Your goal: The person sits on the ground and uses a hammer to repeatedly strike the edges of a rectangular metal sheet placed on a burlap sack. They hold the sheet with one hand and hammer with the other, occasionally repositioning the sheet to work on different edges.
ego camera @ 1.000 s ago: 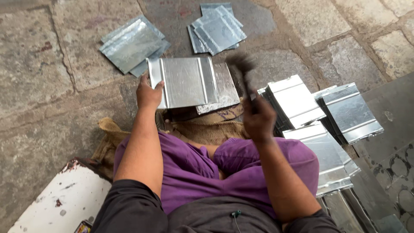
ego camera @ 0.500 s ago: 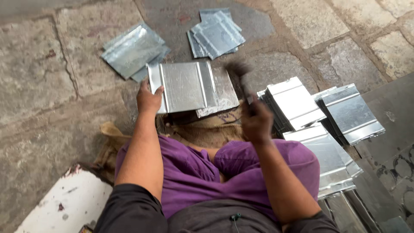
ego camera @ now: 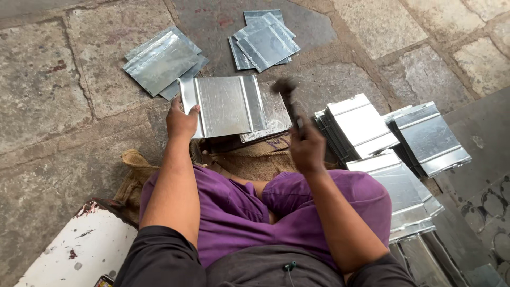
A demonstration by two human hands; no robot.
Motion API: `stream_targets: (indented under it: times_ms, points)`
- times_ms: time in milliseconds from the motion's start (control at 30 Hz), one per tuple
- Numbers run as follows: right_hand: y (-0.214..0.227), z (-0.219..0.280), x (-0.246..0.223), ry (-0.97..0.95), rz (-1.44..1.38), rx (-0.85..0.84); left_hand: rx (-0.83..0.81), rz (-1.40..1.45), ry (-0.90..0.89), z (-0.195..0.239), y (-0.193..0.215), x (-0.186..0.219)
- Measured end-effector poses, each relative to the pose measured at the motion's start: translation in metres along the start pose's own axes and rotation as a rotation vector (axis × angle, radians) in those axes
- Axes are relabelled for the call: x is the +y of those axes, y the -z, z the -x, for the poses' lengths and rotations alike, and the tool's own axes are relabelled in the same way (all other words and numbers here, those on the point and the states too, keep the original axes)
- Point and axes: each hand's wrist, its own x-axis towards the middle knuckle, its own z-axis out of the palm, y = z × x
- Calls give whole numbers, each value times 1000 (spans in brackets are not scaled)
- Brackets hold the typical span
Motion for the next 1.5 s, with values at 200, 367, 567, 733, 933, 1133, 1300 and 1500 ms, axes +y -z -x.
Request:
stream_targets:
  times_ms: [200, 367, 567, 733, 933, 1133, 1300, 1500]
  points:
    - [62, -18, -40, 111, -412, 320, -67, 6, 21, 9, 10, 17]
    - [10, 10, -7, 285, -122, 236, -72, -9, 58, 12, 9, 15]
    - [10, -4, -12, 8, -98, 28, -47, -32, 27, 6, 7, 10]
    - [52, -17, -41, 214, -322, 334, -31, -9, -13, 10, 7, 2]
    - [-9, 20, 2, 211, -67, 99, -36, -10, 23, 12, 7, 6]
    - [19, -3, -18, 54, -151, 73, -45, -35, 14, 14, 9, 3]
    - [38, -2, -37, 202, -192, 379, -16, -23, -48, 15, 9, 3]
    - [-15, 16, 2, -8, -119, -67, -44, -49, 25, 20, 12, 8]
